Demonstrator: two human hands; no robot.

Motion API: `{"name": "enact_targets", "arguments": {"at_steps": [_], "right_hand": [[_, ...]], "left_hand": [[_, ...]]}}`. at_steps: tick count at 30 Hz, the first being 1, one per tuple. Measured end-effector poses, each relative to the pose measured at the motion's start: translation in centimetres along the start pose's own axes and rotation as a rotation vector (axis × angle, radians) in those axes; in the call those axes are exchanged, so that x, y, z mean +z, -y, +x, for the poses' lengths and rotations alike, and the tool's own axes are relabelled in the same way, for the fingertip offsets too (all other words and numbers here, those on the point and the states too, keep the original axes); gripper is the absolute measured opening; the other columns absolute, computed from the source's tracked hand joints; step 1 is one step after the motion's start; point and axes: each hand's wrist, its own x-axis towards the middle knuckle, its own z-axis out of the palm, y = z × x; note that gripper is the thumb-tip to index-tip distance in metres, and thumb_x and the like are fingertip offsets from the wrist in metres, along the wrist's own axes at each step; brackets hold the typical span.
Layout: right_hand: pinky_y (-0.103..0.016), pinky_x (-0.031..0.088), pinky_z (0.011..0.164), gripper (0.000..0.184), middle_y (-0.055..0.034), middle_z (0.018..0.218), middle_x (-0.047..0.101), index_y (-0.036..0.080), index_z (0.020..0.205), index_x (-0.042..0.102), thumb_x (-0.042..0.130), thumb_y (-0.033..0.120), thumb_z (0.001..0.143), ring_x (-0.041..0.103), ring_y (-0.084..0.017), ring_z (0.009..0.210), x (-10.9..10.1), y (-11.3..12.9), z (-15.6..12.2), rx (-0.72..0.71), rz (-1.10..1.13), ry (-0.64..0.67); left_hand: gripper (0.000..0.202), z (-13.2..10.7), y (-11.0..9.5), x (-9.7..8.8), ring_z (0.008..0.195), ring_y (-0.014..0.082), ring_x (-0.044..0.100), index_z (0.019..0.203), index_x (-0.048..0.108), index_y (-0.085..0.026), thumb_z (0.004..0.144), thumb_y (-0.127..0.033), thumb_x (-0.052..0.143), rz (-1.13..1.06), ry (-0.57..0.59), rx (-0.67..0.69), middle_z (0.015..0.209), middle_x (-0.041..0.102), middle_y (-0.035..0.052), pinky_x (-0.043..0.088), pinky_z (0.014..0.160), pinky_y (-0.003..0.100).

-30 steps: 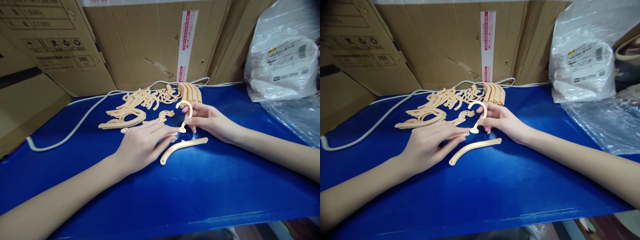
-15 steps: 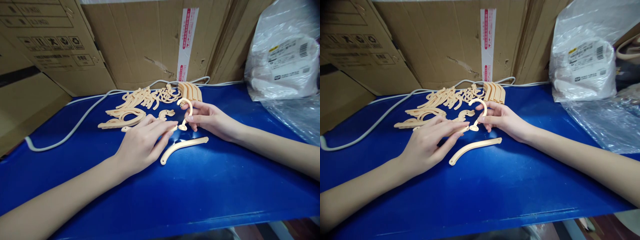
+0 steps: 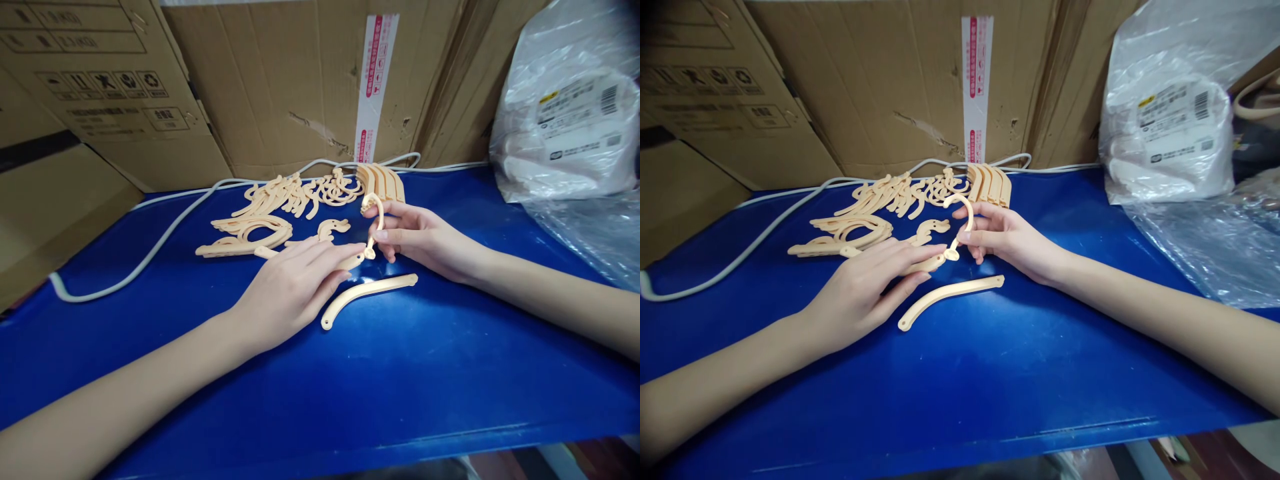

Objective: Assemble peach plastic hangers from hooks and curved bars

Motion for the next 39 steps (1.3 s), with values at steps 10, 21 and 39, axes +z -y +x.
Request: {"name": "enact_targets", "arguments": {"at_steps": [10,21,39], "right_hand": [[-0.02,0.045,0.056,0.025,0.0038,0.074,0.06,0.018,0.098,0.054,0.071,0.019,0.08,0.052,-0.006,0.057,-0.47,-0.37,0.11,-0.038,-0.02,0.074],[-0.019,0.043,0.057,0.025,0.0037,0.075,0.06,0.017,0.104,0.054,0.069,0.021,0.084,0.053,-0.005,0.059,-0.79,-0.59,-0.05,-0.051,-0.124,0.164],[-0.021,0.045,0.059,0.029,0.0022,0.08,0.063,0.018,0.102,0.056,0.072,0.019,0.078,0.052,-0.007,0.06,-0.43,-0.15,-0.06,-0.015,-0.018,0.074]], "left_hand": [[0.032,-0.07,0.24,0.22,0.113,0.0188,0.059,0.128,0.053,-0.015,0.097,-0.021,0.05,0.005,0.013,0.01,0.12,0.066,0.0056,0.044,0.102,0.034],[0.028,-0.06,0.08,0.18,0.093,0.0169,0.064,0.123,0.057,-0.011,0.097,-0.02,0.049,-0.017,0.031,0.102,0.102,0.068,0.0079,0.05,0.084,0.03],[0.03,0.04,0.02,-0.12,0.094,0.0179,0.063,0.124,0.056,-0.011,0.096,-0.02,0.051,0.018,0.009,0.11,0.104,0.068,0.008,0.05,0.084,0.031]]}}
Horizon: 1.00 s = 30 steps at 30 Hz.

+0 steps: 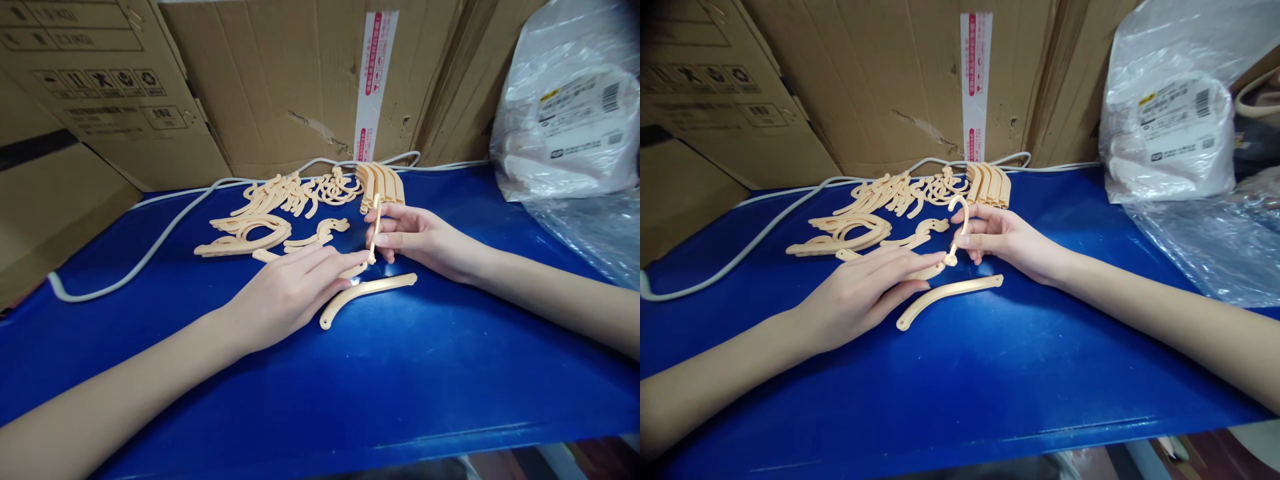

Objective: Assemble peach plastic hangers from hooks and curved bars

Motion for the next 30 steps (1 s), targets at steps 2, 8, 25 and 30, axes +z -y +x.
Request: {"name": "enact_targets", "arguments": {"at_steps": [2,8,25,30], "right_hand": [[-0.021,0.045,0.058,0.028,0.0025,0.08,0.062,0.018,0.101,0.056,0.072,0.019,0.078,0.052,-0.006,0.058,0.0,0.01,0.04,0.0,0.01,-0.022],[-0.019,0.045,0.057,0.025,0.0027,0.081,0.062,0.017,0.1,0.057,0.071,0.016,0.079,0.051,-0.005,0.058,-0.08,0.1,0.01,0.008,0.037,-0.019],[-0.02,0.045,0.058,0.026,0.002,0.081,0.062,0.018,0.097,0.058,0.075,0.022,0.078,0.052,-0.006,0.06,-0.3,-0.06,0.05,0.005,0.044,0.039],[-0.02,0.044,0.058,0.028,0.002,0.083,0.062,0.019,0.102,0.057,0.073,0.022,0.079,0.052,-0.007,0.062,-0.33,-0.01,0.01,0.019,0.029,0.049]], "left_hand": [[0.029,0.08,-0.12,-0.03,0.093,0.0178,0.063,0.122,0.056,-0.009,0.096,-0.018,0.051,0.013,-0.008,0.033,0.102,0.069,0.0087,0.05,0.084,0.031],[0.027,0.27,-0.27,-0.2,0.093,0.0175,0.064,0.121,0.057,-0.008,0.096,-0.017,0.049,0.046,-0.028,0.067,0.102,0.069,0.0083,0.05,0.085,0.03],[0.027,0.18,-0.54,-0.36,0.095,0.0162,0.065,0.122,0.056,-0.012,0.097,-0.02,0.049,0.013,-0.015,0.028,0.104,0.07,0.0074,0.051,0.088,0.03],[0.027,0.12,-0.49,-0.4,0.096,0.0162,0.064,0.123,0.055,-0.013,0.097,-0.02,0.05,0.025,-0.025,-0.001,0.104,0.069,0.007,0.051,0.088,0.03]]}}
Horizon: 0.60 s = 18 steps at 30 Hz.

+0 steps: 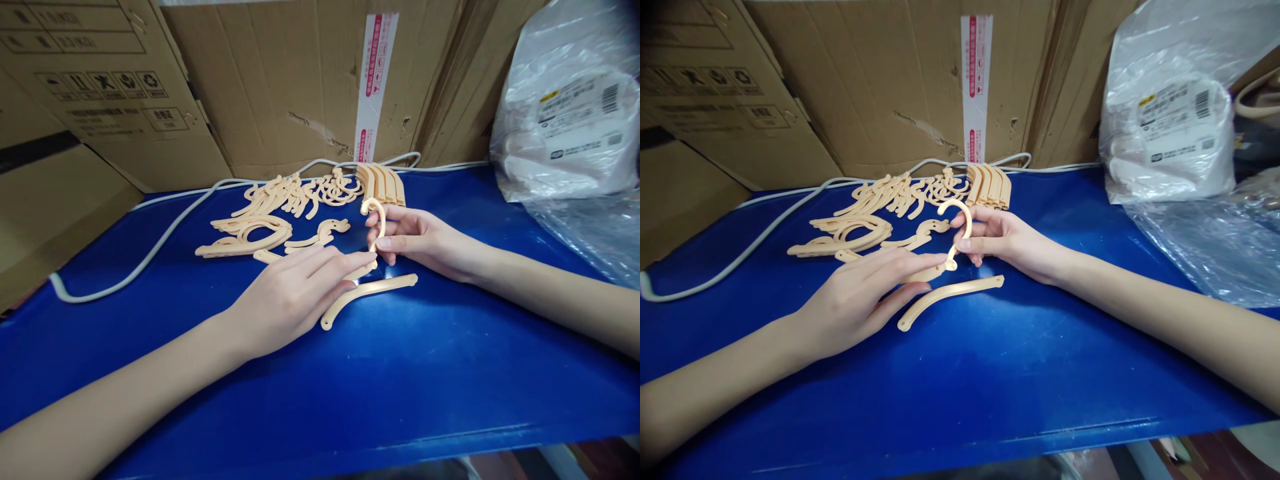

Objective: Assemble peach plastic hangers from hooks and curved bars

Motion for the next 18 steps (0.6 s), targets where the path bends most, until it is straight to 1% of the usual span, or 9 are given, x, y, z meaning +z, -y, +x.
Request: {"name": "enact_targets", "arguments": {"at_steps": [4,7,12,18], "right_hand": [[-0.02,0.044,0.058,0.029,0.0021,0.083,0.062,0.019,0.101,0.058,0.075,0.024,0.078,0.052,-0.006,0.06,-0.09,0.03,0.0,-0.001,0.023,-0.001],[-0.019,0.044,0.058,0.028,0.0024,0.083,0.062,0.019,0.1,0.058,0.075,0.023,0.078,0.052,-0.006,0.06,-0.2,0.03,0.03,0.007,0.026,-0.001],[-0.02,0.045,0.058,0.03,0.0022,0.083,0.063,0.019,0.101,0.059,0.076,0.025,0.078,0.052,-0.006,0.06,-0.33,-0.05,0.03,-0.001,0.023,0.008],[-0.02,0.044,0.058,0.029,0.0018,0.083,0.063,0.019,0.101,0.058,0.075,0.023,0.078,0.053,-0.007,0.061,-0.11,-0.07,0.0,0.005,0.013,0.006]], "left_hand": [[0.028,-0.02,0.07,0.1,0.096,0.0169,0.065,0.124,0.054,-0.013,0.098,-0.022,0.048,-0.004,0.02,-0.007,0.104,0.069,0.0072,0.052,0.086,0.03],[0.028,-0.02,-0.01,0.12,0.098,0.0177,0.065,0.124,0.054,-0.013,0.098,-0.022,0.048,0.002,0.015,-0.002,0.105,0.069,0.0079,0.052,0.087,0.031],[0.028,0.01,-0.14,0.11,0.098,0.0175,0.065,0.124,0.053,-0.014,0.099,-0.023,0.046,0.02,0.011,-0.003,0.106,0.069,0.0077,0.052,0.086,0.03],[0.028,-0.02,0.03,0.22,0.098,0.0172,0.065,0.124,0.054,-0.013,0.098,-0.023,0.047,0.005,0.02,-0.006,0.107,0.069,0.0079,0.052,0.087,0.031]]}}
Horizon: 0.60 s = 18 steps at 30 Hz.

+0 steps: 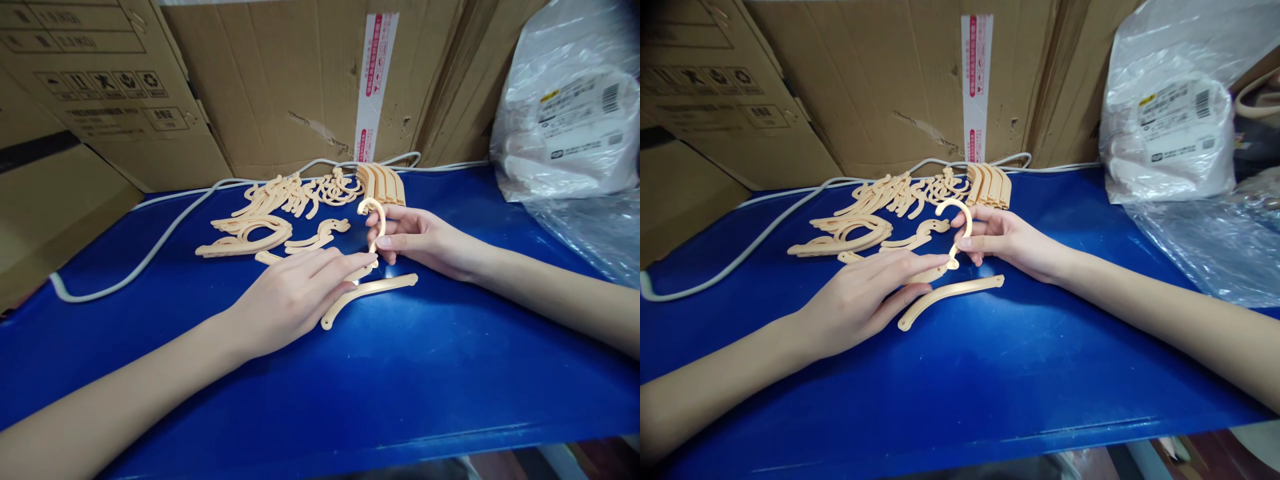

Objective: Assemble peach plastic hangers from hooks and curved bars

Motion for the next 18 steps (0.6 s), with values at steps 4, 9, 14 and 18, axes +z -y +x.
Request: {"name": "enact_targets", "arguments": {"at_steps": [4,9,14,18], "right_hand": [[-0.02,0.044,0.058,0.028,0.0016,0.083,0.063,0.018,0.1,0.058,0.074,0.022,0.078,0.052,-0.006,0.06,0.16,0.11,-0.01,0.005,0.009,-0.003],[-0.021,0.044,0.058,0.027,0.0015,0.082,0.063,0.018,0.099,0.058,0.074,0.021,0.077,0.052,-0.007,0.06,0.15,0.18,0.0,0.009,0.011,0.002],[-0.021,0.044,0.059,0.027,0.0017,0.083,0.063,0.019,0.099,0.058,0.074,0.022,0.078,0.052,-0.007,0.06,0.03,0.14,-0.02,0.006,0.011,0.003],[-0.021,0.044,0.059,0.028,0.0015,0.084,0.063,0.019,0.101,0.058,0.074,0.023,0.079,0.052,-0.007,0.061,0.02,0.04,0.0,0.002,-0.005,0.008]], "left_hand": [[0.027,-0.07,-0.01,-0.09,0.098,0.0175,0.065,0.123,0.055,-0.013,0.098,-0.022,0.047,0.002,0.002,0.003,0.107,0.069,0.0078,0.052,0.087,0.031],[0.027,-0.12,-0.19,-0.08,0.096,0.0172,0.066,0.123,0.055,-0.015,0.099,-0.022,0.045,0.006,0.009,0.004,0.105,0.07,0.0071,0.053,0.084,0.03],[0.027,-0.11,-0.29,0.09,0.096,0.0168,0.067,0.123,0.055,-0.016,0.099,-0.023,0.045,0.001,0.005,0.006,0.105,0.07,0.0062,0.054,0.084,0.029],[0.026,-0.03,-0.31,0.12,0.095,0.0171,0.067,0.121,0.056,-0.014,0.099,-0.02,0.046,0.011,-0.002,0.029,0.105,0.071,0.0064,0.054,0.084,0.029]]}}
